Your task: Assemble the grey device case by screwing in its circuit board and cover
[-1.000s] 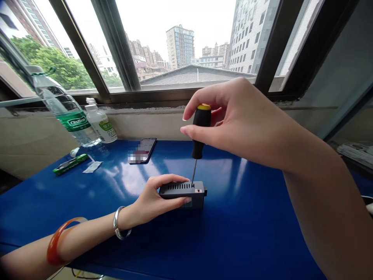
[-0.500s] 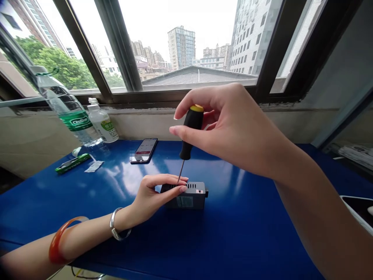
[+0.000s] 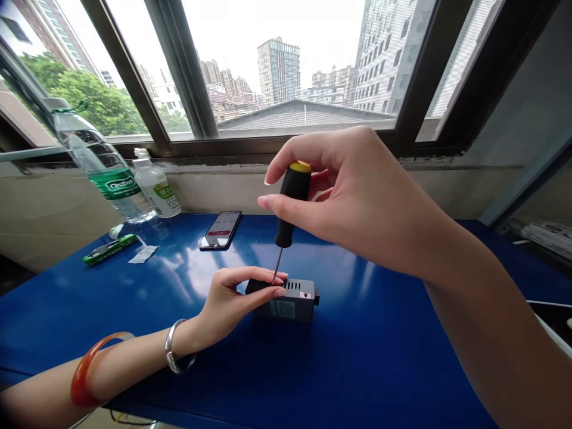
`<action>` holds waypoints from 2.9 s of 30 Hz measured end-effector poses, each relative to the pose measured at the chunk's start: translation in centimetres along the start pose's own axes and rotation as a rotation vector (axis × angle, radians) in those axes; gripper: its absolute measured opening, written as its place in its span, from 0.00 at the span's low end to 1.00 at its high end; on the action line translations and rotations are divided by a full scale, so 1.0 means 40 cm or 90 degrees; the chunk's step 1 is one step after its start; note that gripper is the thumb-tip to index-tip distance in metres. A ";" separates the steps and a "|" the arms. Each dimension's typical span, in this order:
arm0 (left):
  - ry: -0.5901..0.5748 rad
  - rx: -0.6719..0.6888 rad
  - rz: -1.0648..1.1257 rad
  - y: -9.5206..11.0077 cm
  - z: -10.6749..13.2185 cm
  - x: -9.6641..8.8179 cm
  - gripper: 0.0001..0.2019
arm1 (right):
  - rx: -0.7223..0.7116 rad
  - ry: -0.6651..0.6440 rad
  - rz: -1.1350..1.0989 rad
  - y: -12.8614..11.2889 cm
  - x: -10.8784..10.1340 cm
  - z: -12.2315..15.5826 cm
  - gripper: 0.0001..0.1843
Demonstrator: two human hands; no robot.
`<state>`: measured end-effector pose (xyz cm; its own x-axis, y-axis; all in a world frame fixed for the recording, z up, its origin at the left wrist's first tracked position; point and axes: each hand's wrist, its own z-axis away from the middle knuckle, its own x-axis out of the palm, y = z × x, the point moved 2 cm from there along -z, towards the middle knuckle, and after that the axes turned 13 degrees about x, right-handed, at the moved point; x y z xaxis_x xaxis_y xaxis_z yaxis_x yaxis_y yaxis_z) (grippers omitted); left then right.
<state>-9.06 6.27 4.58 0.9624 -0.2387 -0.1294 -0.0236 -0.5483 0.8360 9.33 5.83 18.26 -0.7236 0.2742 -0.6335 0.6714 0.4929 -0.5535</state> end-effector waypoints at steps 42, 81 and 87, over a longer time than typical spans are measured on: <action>-0.044 0.009 -0.057 -0.008 -0.003 -0.008 0.10 | -0.003 0.031 0.003 0.012 -0.017 0.000 0.14; -0.213 0.013 -0.170 -0.011 -0.003 -0.004 0.14 | 0.040 -0.143 0.027 0.019 -0.027 -0.006 0.10; -0.208 0.005 -0.166 -0.008 -0.002 -0.002 0.14 | 0.042 -0.142 0.037 0.023 -0.030 -0.006 0.11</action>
<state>-9.12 6.54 4.37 0.7996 -0.3322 -0.5002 0.2068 -0.6297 0.7488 10.79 6.14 18.63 -0.6351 0.1075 -0.7649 0.7252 0.4241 -0.5424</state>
